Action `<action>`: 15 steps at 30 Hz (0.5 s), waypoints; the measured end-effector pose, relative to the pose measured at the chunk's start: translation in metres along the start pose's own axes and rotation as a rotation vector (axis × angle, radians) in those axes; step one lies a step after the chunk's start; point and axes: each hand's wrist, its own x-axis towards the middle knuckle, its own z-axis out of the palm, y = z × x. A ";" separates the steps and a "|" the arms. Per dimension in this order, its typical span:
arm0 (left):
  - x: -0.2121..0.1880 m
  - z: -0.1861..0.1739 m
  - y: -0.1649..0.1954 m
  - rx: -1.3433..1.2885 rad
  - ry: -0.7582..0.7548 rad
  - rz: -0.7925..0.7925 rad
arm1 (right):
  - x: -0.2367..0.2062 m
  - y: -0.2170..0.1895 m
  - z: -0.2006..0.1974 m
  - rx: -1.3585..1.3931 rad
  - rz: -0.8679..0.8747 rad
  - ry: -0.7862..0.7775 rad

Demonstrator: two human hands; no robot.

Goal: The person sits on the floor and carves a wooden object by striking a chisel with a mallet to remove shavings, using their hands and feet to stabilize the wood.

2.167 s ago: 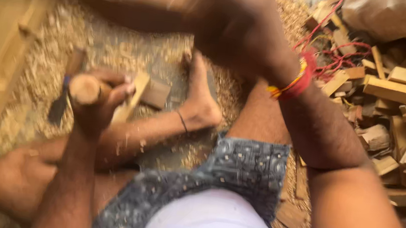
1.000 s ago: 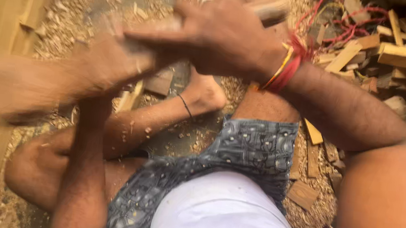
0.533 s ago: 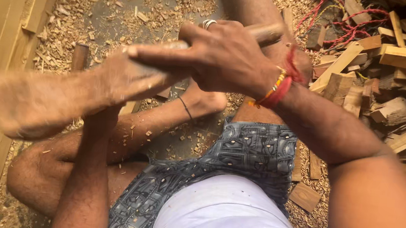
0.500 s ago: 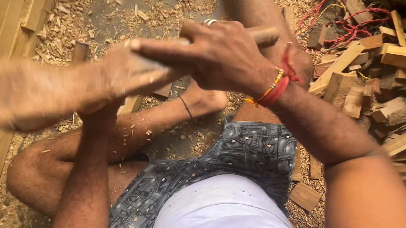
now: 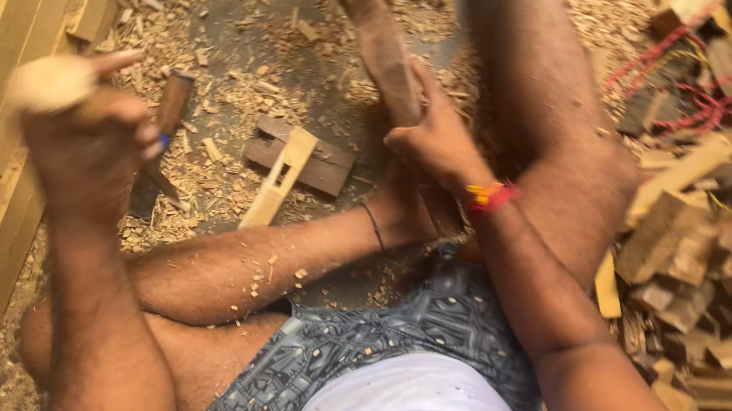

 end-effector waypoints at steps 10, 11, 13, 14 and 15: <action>0.029 0.018 -0.082 1.012 -0.297 -0.534 | 0.013 0.006 0.005 -0.124 -0.038 -0.236; 0.028 0.015 -0.089 1.030 -0.320 -0.611 | 0.012 0.004 0.007 -0.199 -0.059 -0.229; 0.028 0.009 -0.102 1.025 -0.357 -0.838 | 0.010 0.000 0.012 -0.349 -0.116 -0.204; 0.027 0.007 -0.108 1.019 -0.377 -0.948 | 0.008 -0.002 0.013 -0.401 -0.034 -0.216; 0.027 0.006 -0.112 1.031 -0.366 -0.927 | 0.006 -0.004 0.015 -0.451 0.054 -0.225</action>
